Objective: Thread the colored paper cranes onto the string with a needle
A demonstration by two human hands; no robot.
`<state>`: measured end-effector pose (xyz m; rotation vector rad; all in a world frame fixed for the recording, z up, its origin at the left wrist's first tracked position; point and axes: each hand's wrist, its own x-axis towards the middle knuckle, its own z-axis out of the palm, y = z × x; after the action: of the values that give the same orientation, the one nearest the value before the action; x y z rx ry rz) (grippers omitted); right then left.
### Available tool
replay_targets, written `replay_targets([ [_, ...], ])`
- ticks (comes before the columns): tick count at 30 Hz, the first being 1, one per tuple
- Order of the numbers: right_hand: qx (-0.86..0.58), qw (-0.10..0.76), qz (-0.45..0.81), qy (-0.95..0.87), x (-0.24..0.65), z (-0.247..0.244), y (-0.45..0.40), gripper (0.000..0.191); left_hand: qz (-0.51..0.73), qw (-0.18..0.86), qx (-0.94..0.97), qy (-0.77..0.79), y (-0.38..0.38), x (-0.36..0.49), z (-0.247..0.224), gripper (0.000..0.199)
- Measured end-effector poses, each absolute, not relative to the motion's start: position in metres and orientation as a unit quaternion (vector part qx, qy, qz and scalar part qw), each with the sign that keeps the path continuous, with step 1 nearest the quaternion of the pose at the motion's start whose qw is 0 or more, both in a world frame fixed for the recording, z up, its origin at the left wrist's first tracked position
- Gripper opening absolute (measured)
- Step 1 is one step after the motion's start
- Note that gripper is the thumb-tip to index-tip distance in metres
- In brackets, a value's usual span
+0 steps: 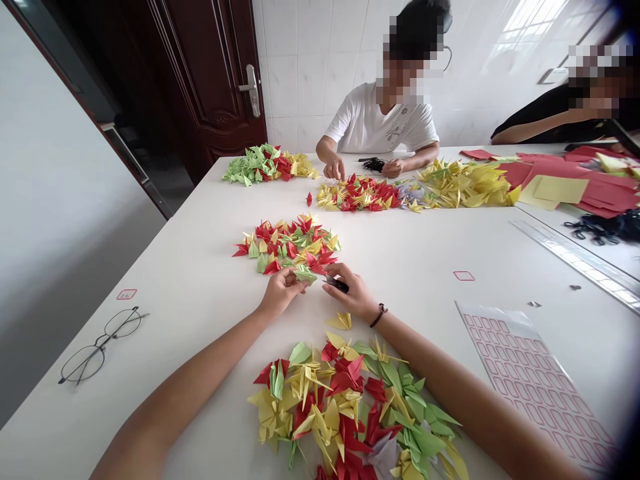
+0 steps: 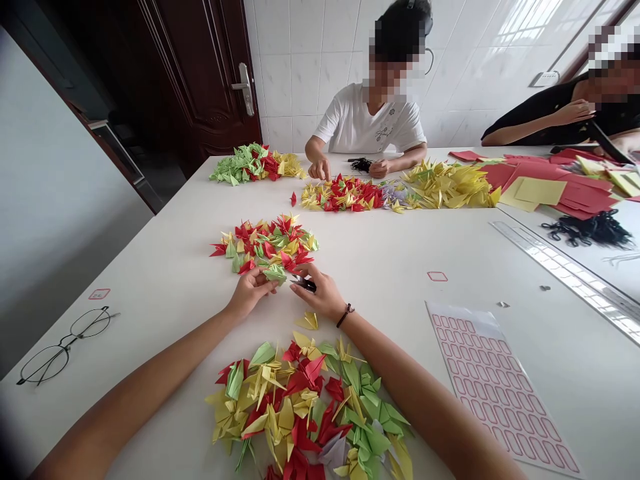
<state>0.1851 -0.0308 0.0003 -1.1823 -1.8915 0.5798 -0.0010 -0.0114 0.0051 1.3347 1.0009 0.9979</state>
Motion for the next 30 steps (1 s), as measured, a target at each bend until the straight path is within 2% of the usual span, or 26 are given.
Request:
replay_targets([
  [4,-0.464,0.384,0.231,-0.764,0.1849,-0.0017,-0.0299,0.024,0.421,0.580,0.553,0.426,-0.0116,-0.0037,0.0084,0.033],
  [10,-0.463,0.357,0.240,-0.775,0.1833,-0.0034,-0.0310,0.022,0.406,0.575,0.574,0.418,-0.0108,-0.0047,0.0071,0.028],
  [22,-0.457,0.358,0.237,-0.779,0.1832,-0.0032,-0.0313,0.021,0.379,0.592,0.591,0.396,-0.0121,-0.0063,0.0092,0.026],
  [30,-0.454,0.353,0.237,-0.783,0.1821,0.0001,-0.0327,0.022,0.372,0.591,0.605,0.382,-0.0123,-0.0067,0.0113,0.032],
])
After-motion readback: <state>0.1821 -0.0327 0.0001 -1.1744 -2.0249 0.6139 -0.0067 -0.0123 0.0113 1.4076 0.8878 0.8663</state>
